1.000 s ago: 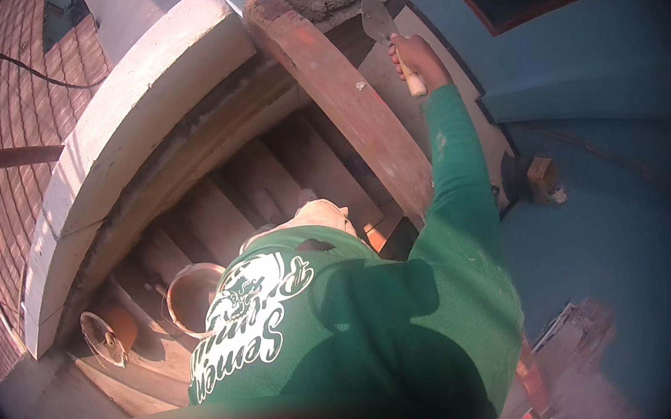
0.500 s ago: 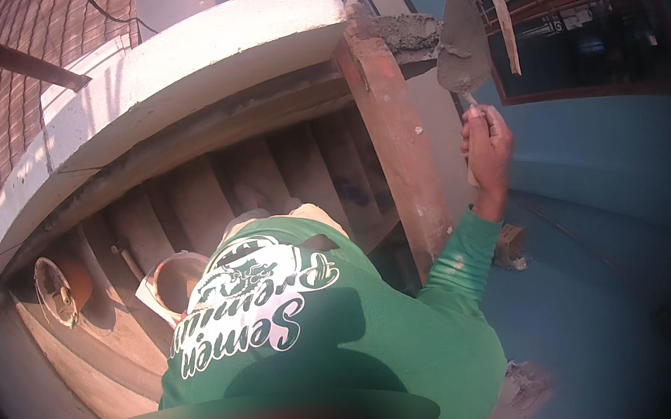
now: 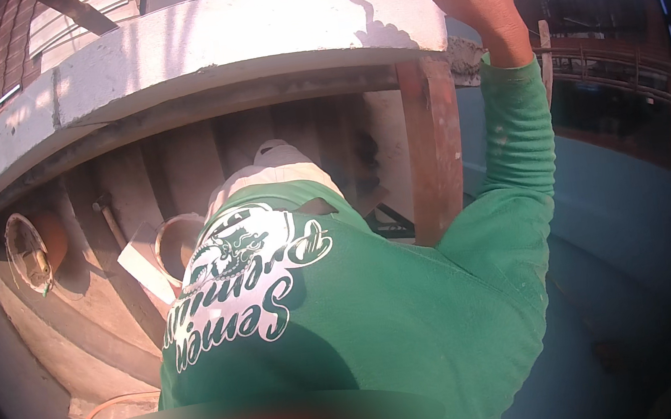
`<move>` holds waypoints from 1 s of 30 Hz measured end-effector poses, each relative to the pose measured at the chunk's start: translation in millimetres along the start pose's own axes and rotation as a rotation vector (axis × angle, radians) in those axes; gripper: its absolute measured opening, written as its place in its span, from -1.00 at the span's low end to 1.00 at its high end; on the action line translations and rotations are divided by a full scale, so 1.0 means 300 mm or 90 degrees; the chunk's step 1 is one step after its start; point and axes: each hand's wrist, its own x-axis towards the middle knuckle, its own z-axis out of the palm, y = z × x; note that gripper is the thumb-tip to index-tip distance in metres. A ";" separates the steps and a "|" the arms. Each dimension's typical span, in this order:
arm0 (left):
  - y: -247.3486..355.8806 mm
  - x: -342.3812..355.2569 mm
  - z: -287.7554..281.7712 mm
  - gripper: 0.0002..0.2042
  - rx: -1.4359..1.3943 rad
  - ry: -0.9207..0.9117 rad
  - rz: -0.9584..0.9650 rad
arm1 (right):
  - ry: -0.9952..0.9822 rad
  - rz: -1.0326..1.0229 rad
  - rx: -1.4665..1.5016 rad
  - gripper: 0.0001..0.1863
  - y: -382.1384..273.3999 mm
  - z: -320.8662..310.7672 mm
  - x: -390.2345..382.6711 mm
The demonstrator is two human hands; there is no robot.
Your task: The person measures and cuts a white tile, then carries it to a curved wall section. They apply mortar with a trowel and set the tile in place, repeating the process for additional tiles along the wall.
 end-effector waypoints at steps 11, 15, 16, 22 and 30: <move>0.070 -0.057 0.012 -0.12 -0.005 0.028 -0.094 | -0.396 -0.027 -0.317 -0.36 0.269 0.410 0.530; 0.105 -0.116 0.028 -0.13 -0.001 0.033 -0.132 | -0.596 0.046 -0.336 -0.57 0.258 0.567 0.571; 0.107 -0.129 0.037 -0.14 -0.003 0.036 -0.142 | -0.567 0.028 -0.351 -0.58 0.280 0.586 0.557; 0.110 -0.204 0.044 -0.15 0.001 0.047 -0.197 | -0.623 0.033 -0.372 -0.55 0.332 0.588 0.483; 0.141 -0.231 0.054 -0.18 0.016 0.042 -0.216 | -0.676 0.043 -0.354 -0.56 0.368 0.592 0.464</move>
